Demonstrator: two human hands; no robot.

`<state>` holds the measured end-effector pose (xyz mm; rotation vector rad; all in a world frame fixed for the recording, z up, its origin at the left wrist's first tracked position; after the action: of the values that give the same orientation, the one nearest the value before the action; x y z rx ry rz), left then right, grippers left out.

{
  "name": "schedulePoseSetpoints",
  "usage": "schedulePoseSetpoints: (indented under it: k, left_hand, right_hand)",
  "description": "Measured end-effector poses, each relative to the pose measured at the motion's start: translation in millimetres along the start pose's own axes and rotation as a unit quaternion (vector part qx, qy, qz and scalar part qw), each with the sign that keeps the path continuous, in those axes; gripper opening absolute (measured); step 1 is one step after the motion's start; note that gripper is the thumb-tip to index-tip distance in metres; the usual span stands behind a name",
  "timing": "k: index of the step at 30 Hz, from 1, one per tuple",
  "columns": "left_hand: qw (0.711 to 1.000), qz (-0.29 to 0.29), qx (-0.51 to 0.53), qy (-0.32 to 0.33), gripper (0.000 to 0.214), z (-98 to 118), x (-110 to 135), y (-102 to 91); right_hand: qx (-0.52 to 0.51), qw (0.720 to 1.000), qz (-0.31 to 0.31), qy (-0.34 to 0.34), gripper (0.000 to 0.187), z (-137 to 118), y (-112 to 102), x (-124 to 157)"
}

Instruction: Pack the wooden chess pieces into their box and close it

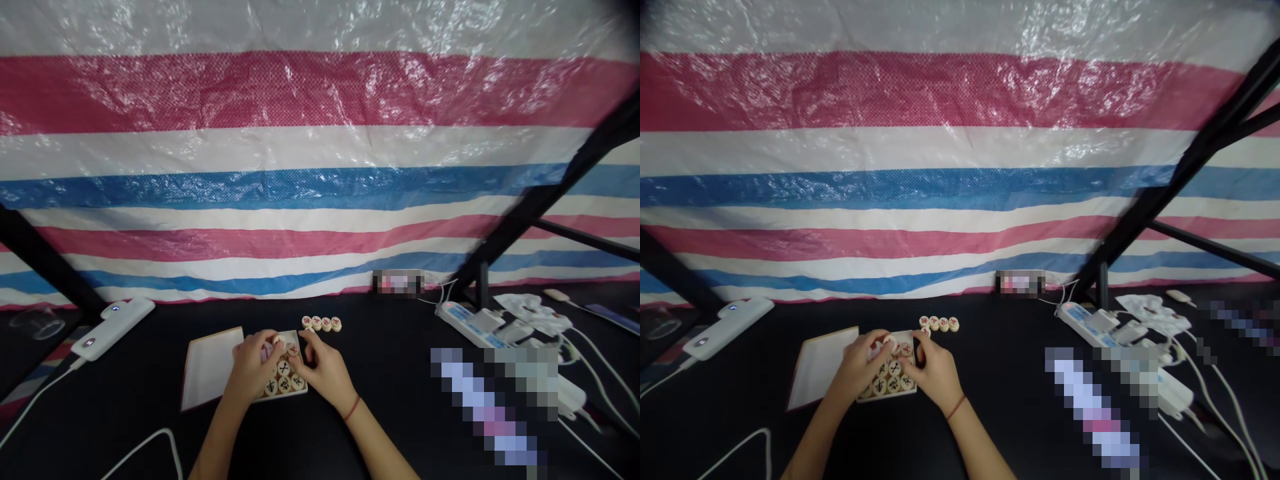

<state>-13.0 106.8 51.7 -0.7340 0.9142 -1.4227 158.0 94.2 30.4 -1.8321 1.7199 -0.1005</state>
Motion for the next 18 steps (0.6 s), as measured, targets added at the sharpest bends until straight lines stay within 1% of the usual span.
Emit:
schedulePoseSetpoints:
  k: [2,4,8,11,13,14,16,18]
  left_hand:
    - [0.996,-0.015,0.091,0.012,0.03,6.3,1.4,5.0]
    - [0.987,-0.029,0.16,0.011,0.029,11.1,3.1,9.8]
    - [0.966,-0.034,0.257,-0.02,0.032,11.8,4.3,20.2]
    - [0.953,-0.039,0.3,-0.022,0.033,9.0,2.6,31.7]
    - [0.95,-0.015,0.309,-0.042,0.034,2.9,0.6,37.9]
    - [0.948,0.008,0.313,-0.059,0.036,-1.5,-0.3,39.5]
    - [0.937,0.06,0.332,-0.089,0.042,-10.2,-1.7,39.8]
    - [0.928,0.092,0.345,-0.102,0.045,-16.4,-2.9,37.4]
  right_hand:
    - [-0.026,0.999,-0.008,-0.039,0.034,-8.0,0.7,1.4]
    - [-0.049,0.997,-0.007,-0.052,0.027,-11.9,1.7,2.7]
    - [-0.06,0.997,0.013,-0.051,0.022,-10.8,2.1,3.2]
    - [-0.049,0.997,0.023,-0.055,0.021,-8.3,-1.5,1.4]
    - [-0.033,0.997,0.047,-0.054,0.02,-5.9,-9.5,-0.8]
    - [-0.026,0.996,0.066,-0.048,0.019,-3.9,-15.4,-2.0]
    - [-0.018,0.994,0.106,-0.027,0.019,2.5,-28.7,-4.5]
    - [-0.007,0.991,0.131,0.002,0.02,11.8,-40.1,-6.4]
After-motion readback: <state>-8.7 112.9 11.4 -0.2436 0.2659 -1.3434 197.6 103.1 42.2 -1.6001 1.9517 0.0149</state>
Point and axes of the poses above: each hand's wrist, its own x-axis away from the middle knuckle, its own y-axis out of the palm, z = x × y, the point moved 5 cm from there along -x, towards the middle knuckle, and after that the axes turned 13 degrees about -x, right-handed, at the moved point
